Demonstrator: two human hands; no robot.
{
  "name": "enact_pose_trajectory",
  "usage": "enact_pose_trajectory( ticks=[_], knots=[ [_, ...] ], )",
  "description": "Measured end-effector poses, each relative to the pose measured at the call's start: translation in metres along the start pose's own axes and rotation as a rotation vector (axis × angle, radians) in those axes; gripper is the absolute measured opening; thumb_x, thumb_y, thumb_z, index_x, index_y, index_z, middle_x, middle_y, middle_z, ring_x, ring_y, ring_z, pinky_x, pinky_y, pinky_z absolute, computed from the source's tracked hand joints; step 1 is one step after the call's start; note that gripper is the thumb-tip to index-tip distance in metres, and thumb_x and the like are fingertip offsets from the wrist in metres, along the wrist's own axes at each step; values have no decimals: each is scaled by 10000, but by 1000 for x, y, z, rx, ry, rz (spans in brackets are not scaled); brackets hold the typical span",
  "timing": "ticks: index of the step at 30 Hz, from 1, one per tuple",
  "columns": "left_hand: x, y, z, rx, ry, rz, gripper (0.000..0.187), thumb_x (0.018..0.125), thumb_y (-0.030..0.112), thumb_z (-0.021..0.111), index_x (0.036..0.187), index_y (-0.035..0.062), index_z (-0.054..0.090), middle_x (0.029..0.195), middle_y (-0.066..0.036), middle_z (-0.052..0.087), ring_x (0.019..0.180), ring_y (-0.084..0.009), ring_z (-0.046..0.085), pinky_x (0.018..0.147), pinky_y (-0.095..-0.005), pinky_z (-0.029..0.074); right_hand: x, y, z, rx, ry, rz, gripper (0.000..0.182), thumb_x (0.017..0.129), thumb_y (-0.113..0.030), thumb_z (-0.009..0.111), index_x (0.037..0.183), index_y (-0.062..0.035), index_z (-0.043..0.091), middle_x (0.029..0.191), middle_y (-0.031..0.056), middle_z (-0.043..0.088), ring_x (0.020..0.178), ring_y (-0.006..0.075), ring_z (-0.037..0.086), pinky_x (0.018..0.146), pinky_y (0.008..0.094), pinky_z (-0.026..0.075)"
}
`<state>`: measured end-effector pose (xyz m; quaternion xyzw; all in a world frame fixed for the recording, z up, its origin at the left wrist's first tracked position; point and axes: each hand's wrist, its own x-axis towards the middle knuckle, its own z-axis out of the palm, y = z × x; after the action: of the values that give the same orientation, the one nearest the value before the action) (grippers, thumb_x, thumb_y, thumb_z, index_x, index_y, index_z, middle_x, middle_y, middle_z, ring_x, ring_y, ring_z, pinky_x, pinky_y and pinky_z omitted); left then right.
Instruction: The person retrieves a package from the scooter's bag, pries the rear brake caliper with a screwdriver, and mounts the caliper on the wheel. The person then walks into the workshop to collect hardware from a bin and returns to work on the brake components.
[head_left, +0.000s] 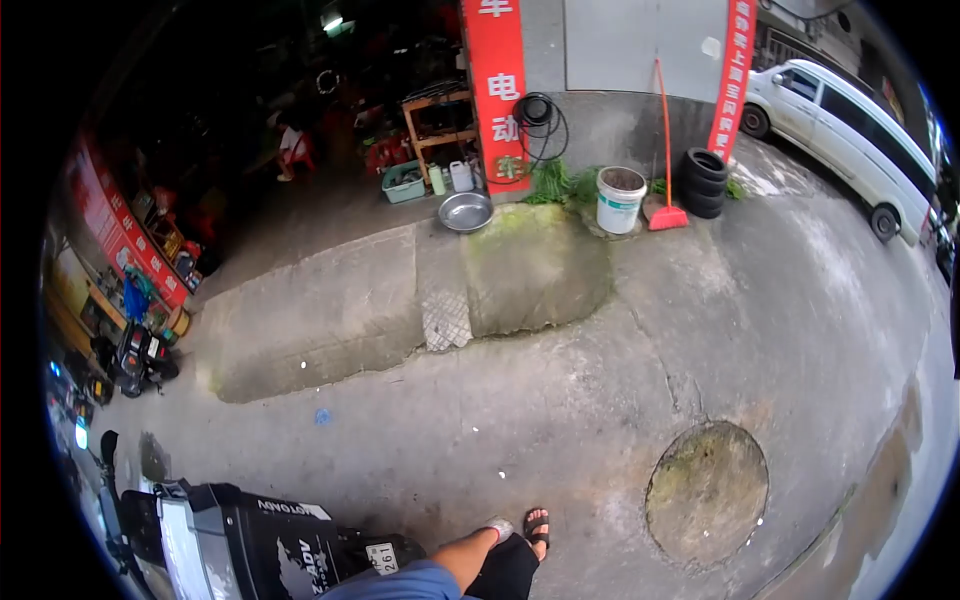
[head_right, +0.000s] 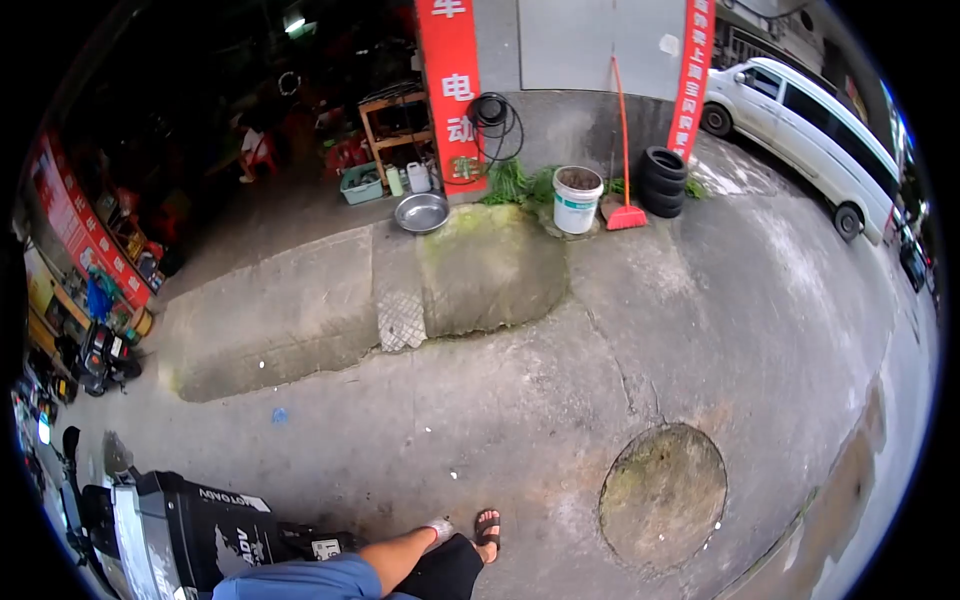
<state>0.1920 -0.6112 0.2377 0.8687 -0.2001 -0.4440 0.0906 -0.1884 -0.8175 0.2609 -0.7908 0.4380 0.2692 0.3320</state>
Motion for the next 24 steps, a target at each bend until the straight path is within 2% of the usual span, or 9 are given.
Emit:
enact_pose_trajectory(
  ticks=[2, 3, 4, 12, 14, 16, 17, 23, 24],
  knots=[
    [-11, 57, -109, 258, -273, 174, 340, 845, 252, 466, 1109, 129, 642, 1148, -114, 608, 1072, -233, 584, 915, -372, 455, 55, -82, -92, 107, 43, -43, 199, 855, -257, 535, 971, -211, 690, 1057, -18, 653, 1033, 144, 587, 817, 345, 487],
    [26, 43, -112, 188, -150, 375, 316, 822, 240, 490, 1043, 75, 645, 992, -106, 676, 852, -261, 641, 762, -393, 488, 77, -122, -133, 146, 59, -67, 199, 853, -256, 536, 969, -206, 690, 1054, -12, 653, 1028, 147, 589, 816, 348, 488],
    [50, 39, -121, -193, -74, 286, 340, 853, 293, 485, 1068, 71, 626, 975, -113, 677, 843, -225, 638, 770, -361, 482, 96, -160, -168, 179, 68, -97, 200, 851, -256, 538, 967, -202, 690, 1052, -6, 654, 1023, 151, 592, 815, 351, 489],
    [154, 31, -291, -618, 23, 88, 333, 847, 298, 416, 935, 69, 642, 887, -165, 662, 838, -300, 637, 717, -417, 464, 237, -359, -297, 108, -4, -253, 206, 834, -254, 550, 955, -164, 690, 1030, 43, 660, 987, 181, 611, 806, 375, 498],
    [182, 2, -323, -334, -1, 2, 323, 867, 273, 410, 955, 73, 648, 909, -138, 674, 840, -270, 644, 728, -401, 476, 279, -388, -300, 25, -66, -242, 208, 829, -253, 553, 952, -154, 690, 1025, 55, 661, 978, 189, 616, 803, 381, 500],
    [243, -72, -299, 690, 96, 480, 341, 920, 286, 404, 897, 25, 622, 857, -125, 663, 740, -223, 624, 629, -384, 473, 332, -402, -303, -88, -127, -213, 211, 825, -252, 556, 949, -145, 690, 1020, 67, 663, 969, 197, 620, 801, 386, 503],
    [266, -72, -327, 691, 98, 470, 341, 920, 286, 404, 897, 25, 622, 857, -125, 663, 740, -223, 624, 629, -384, 473, 361, -411, -306, -160, -158, -202, 213, 823, -252, 557, 947, -140, 690, 1017, 73, 664, 964, 200, 623, 800, 389, 504],
    [245, -97, -509, -54, -355, -187, 328, 910, 286, 460, 1131, 74, 577, 929, -59, 670, 793, -205, 654, 633, -340, 522, 539, -471, -361, -695, -360, -304, 224, 810, -250, 567, 938, -112, 689, 1001, 110, 668, 937, 223, 637, 793, 407, 511],
    [249, -111, -521, -707, -120, -272, 342, 844, 161, 512, 1174, 80, 559, 1097, -81, 628, 976, -170, 613, 734, -344, 506, 591, -487, -369, -852, -367, -421, 227, 808, -250, 568, 936, -107, 689, 998, 116, 669, 933, 227, 639, 792, 410, 512]
  ],
)
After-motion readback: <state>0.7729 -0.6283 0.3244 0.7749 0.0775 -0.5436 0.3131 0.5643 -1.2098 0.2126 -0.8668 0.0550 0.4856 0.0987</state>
